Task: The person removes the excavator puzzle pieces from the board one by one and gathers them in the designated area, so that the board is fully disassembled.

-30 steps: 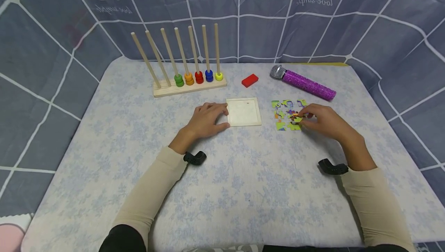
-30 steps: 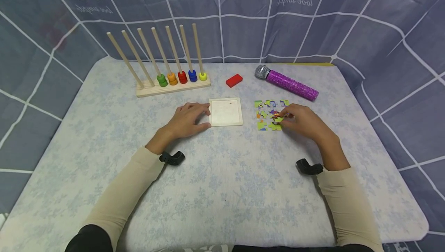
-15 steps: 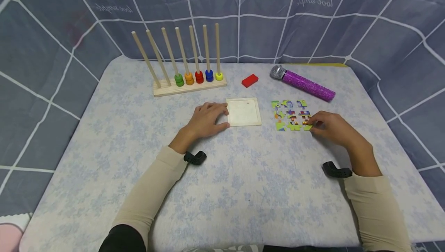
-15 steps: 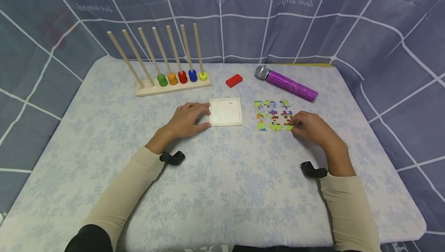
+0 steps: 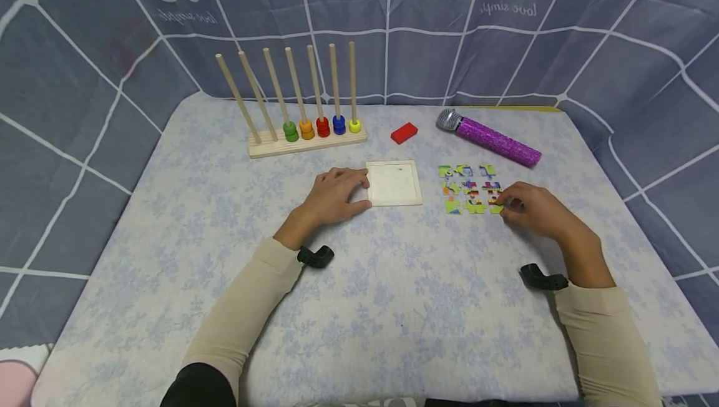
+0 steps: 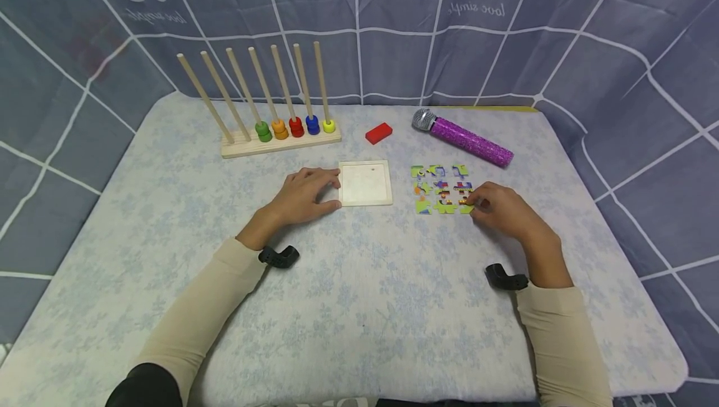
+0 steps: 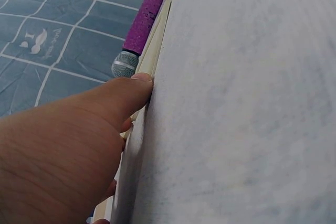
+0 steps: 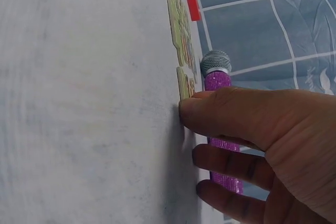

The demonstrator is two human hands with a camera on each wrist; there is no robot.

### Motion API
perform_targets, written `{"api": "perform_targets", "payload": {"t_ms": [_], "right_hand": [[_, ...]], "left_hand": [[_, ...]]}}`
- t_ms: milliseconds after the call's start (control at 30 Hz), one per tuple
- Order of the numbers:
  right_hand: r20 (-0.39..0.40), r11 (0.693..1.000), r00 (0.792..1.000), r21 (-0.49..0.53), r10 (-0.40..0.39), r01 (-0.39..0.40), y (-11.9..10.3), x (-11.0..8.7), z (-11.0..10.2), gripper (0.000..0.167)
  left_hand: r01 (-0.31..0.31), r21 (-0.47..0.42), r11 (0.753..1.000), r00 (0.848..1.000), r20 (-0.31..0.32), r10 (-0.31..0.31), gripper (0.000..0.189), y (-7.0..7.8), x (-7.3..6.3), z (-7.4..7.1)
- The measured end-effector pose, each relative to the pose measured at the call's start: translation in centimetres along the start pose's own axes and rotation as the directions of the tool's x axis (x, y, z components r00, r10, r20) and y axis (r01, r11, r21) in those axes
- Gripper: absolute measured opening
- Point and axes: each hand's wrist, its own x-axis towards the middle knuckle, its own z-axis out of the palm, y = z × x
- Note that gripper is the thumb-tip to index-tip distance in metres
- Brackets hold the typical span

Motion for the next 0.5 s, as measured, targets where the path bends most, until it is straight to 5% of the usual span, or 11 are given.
{"api": "perform_targets", "payload": {"t_ms": [200, 500], "right_hand": [[0.016, 0.997, 0.998, 0.036, 0.067, -0.067, -0.2, -0.1, -0.4, 0.029], [-0.165, 0.996, 0.986, 0.088, 0.039, -0.025, -2.4, 2.6, -0.1, 0.068]], "left_hand": [[-0.005, -0.005, 1.0, 1.0, -0.002, 0.005, 0.038, 0.2, 0.0, 0.1], [-0.029, -0.002, 1.0, 0.999, 0.016, 0.029, 0.041, 0.4, 0.3, -0.7]]}}
